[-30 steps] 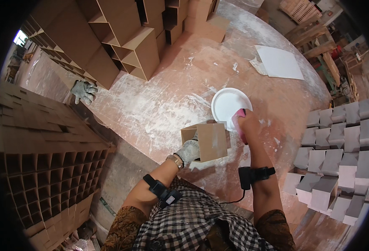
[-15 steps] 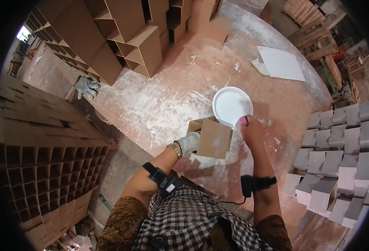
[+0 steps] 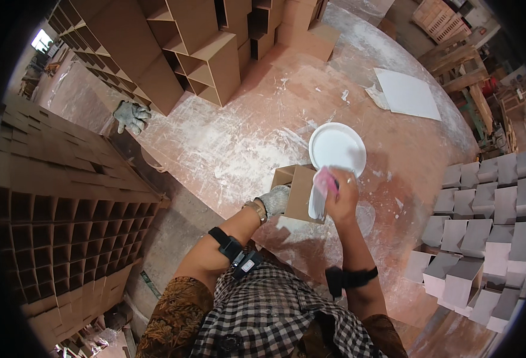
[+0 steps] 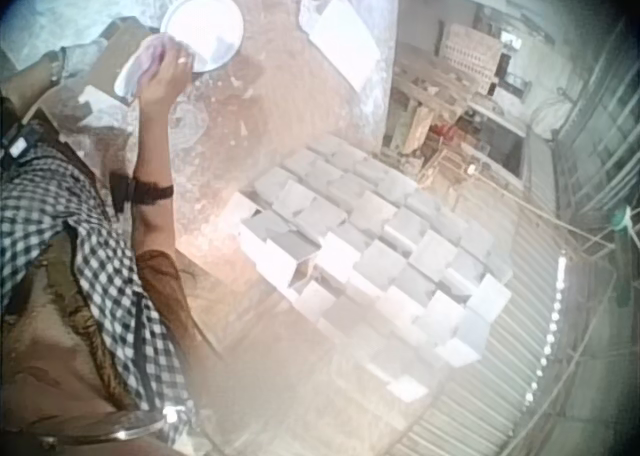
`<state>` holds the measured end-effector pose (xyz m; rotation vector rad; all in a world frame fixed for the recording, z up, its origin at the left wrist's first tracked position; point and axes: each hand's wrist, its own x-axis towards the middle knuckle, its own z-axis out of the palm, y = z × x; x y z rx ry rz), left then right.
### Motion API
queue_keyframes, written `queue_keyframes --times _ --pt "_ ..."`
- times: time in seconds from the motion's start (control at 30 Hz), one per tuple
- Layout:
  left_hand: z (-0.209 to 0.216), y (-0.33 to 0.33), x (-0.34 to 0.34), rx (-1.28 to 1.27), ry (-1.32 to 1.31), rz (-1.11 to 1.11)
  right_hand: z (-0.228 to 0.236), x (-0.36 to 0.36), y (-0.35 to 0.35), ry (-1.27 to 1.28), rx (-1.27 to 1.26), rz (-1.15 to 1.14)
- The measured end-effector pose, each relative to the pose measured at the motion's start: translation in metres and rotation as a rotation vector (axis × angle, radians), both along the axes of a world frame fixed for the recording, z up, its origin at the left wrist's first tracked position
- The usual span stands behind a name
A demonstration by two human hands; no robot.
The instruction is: Applying white paint or primer to the surfaces and edges of a small wooden box using a sponge or cloth.
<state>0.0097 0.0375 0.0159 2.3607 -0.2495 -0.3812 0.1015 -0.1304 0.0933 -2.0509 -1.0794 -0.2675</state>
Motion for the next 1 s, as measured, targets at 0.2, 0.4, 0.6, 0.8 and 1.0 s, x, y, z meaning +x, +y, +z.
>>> queue_keyframes --times 0.2,0.4,0.6,0.8,1.0 --pt "-0.004 0.0 -0.002 -0.009 0.008 0.023 -0.003 -0.037 -0.038 0.055 -0.08 0.288" --pt "-0.002 -0.009 0.006 -0.012 0.005 0.015 -0.014 0.006 -0.01 0.06 0.068 0.017" --pt "-0.019 -0.016 0.002 -0.081 0.033 0.127 0.001 -0.04 -0.019 0.025 -0.003 0.305" --pt "-0.009 -0.021 0.011 -0.138 0.107 0.151 -0.009 -0.005 -0.004 0.032 0.067 0.078" --pt "-0.024 -0.023 0.007 -0.142 0.038 0.163 -0.005 -0.018 -0.008 0.052 -0.007 0.252"
